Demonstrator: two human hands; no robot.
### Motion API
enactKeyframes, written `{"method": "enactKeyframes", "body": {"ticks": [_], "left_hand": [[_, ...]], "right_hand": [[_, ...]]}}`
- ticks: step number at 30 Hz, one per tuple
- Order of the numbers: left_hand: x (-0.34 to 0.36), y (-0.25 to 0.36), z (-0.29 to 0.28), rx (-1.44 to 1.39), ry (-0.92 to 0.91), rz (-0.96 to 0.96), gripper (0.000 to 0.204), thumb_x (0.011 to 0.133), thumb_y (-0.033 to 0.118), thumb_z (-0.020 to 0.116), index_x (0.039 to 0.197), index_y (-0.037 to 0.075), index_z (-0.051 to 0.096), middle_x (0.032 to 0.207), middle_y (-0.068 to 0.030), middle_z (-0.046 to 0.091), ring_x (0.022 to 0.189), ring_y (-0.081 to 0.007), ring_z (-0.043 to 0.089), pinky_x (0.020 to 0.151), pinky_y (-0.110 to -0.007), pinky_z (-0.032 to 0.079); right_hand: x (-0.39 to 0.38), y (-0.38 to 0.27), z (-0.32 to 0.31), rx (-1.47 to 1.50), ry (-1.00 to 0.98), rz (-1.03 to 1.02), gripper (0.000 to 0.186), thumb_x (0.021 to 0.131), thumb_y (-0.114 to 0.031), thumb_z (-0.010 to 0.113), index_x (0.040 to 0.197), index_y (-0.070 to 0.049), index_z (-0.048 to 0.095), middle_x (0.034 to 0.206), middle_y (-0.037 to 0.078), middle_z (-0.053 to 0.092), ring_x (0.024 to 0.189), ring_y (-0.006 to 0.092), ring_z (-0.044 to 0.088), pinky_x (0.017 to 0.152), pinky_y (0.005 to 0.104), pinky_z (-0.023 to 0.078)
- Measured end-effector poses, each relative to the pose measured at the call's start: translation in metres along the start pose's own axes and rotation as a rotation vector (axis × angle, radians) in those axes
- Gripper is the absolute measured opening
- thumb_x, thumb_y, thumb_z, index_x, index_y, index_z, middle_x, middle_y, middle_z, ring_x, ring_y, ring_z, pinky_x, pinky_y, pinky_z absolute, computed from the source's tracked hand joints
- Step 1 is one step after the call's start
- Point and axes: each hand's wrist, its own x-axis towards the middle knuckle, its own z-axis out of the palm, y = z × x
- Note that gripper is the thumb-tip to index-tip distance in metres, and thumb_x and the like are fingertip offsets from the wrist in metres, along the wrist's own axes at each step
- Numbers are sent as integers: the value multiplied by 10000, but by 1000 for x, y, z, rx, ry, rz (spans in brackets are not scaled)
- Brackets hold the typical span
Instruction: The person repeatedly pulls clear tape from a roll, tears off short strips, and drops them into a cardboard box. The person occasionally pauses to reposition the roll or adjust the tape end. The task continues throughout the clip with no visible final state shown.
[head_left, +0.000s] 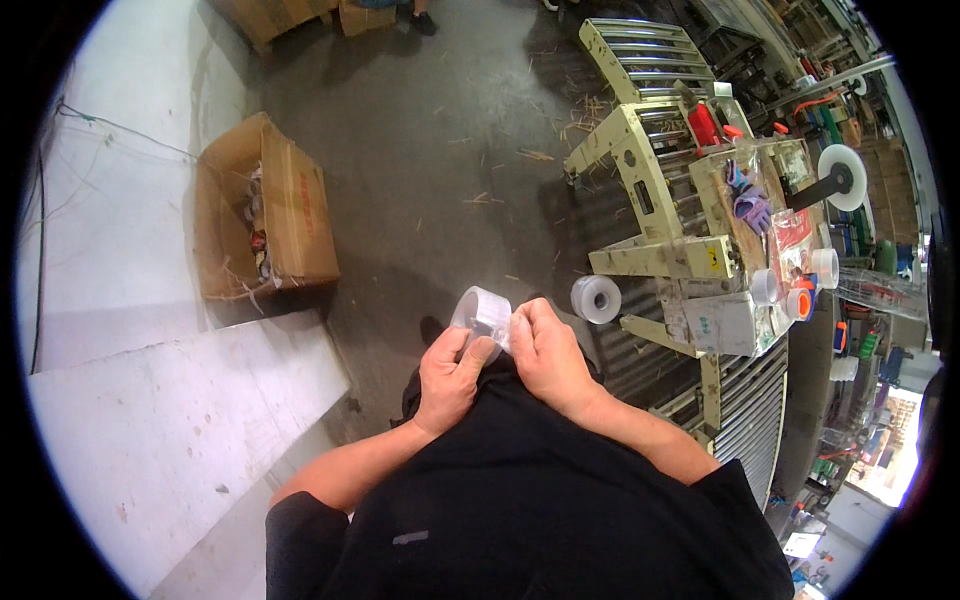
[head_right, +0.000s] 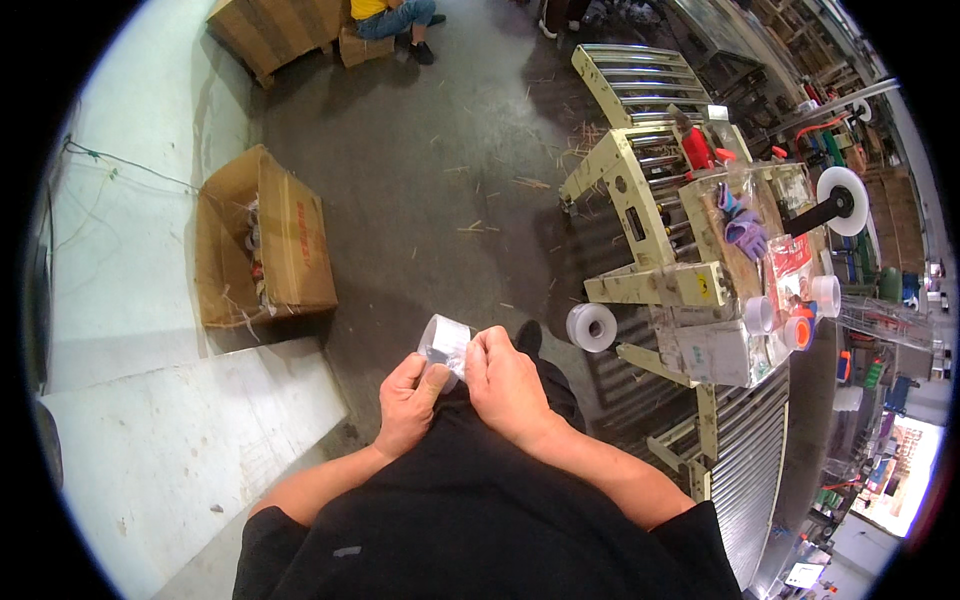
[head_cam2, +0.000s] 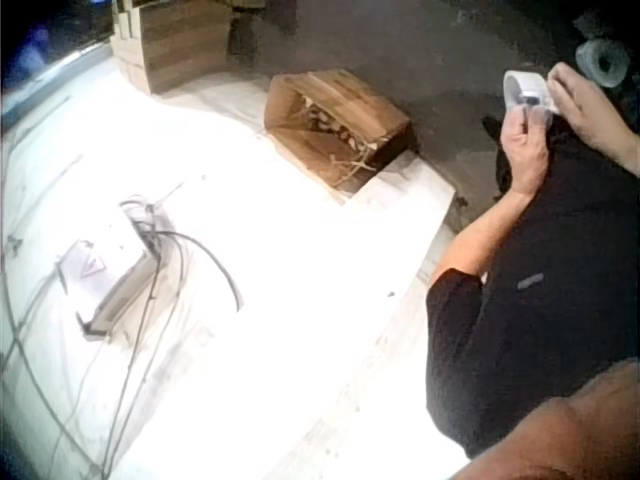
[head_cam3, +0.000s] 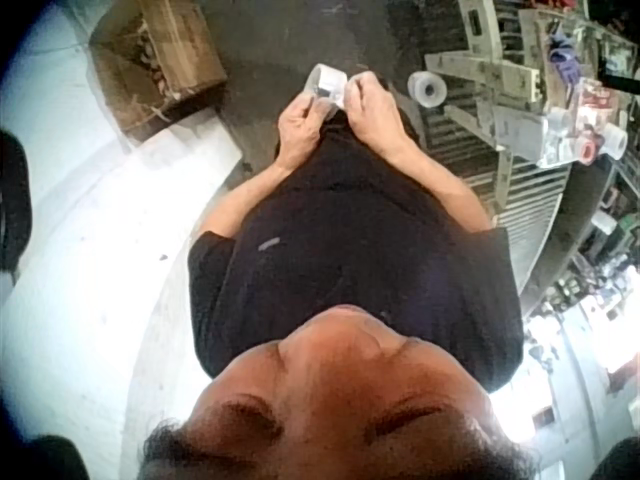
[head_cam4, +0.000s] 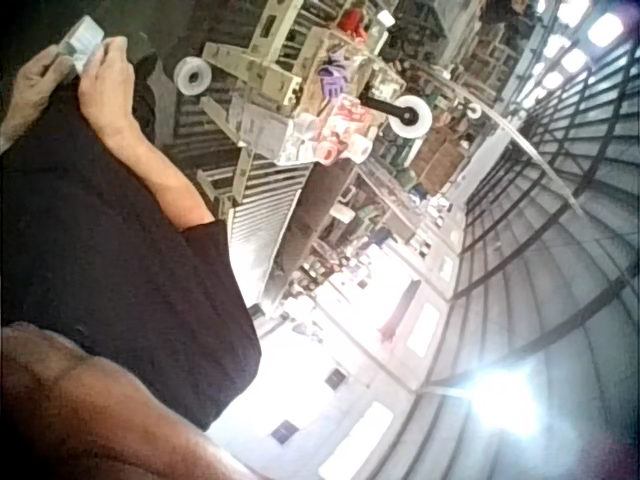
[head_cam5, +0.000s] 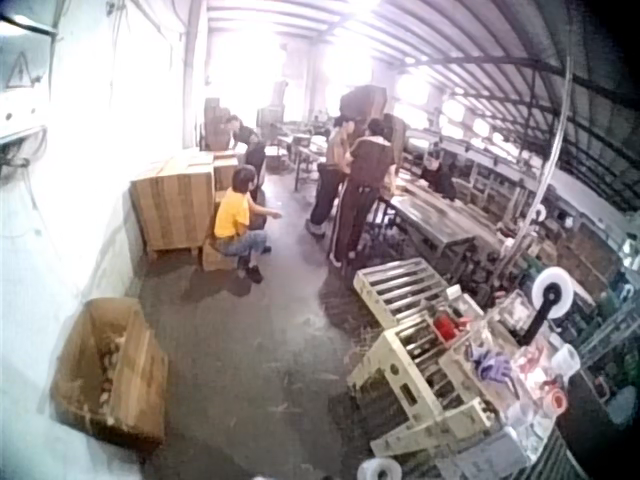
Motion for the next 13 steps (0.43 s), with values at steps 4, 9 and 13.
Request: {"method": "enactKeyframes", "body": {"ticks": [4, 9, 13], "left_hand": [[-1, -2, 2, 14, 28, 1, 224, 932, 207, 656, 921, -15, 627, 815, 19, 542, 755, -66, 461, 667, -232, 401], [1, -1, 5, -127, 38, -43, 205, 926, 183, 664, 896, -16, 626, 820, 25, 542, 743, -52, 450, 649, -216, 386], [3, -5, 4, -67, 32, -4, 186, 930, 172, 659, 912, -9, 625, 820, 32, 538, 741, -47, 444, 648, -210, 382]], "right_hand": [[-1, -1, -1, -21, 14, 4, 213, 972, -202, 493, 974, 11, 509, 775, 241, 620, 763, 424, 623, 666, 472, 474], [-1, -1, 0, -19, 41, 13, 210, 970, -201, 499, 976, 9, 511, 772, 243, 618, 759, 424, 625, 660, 473, 474], [0, -2, -2, -3, 34, 16, 220, 968, -207, 501, 984, 13, 510, 773, 247, 626, 759, 435, 628, 665, 493, 480]]}}
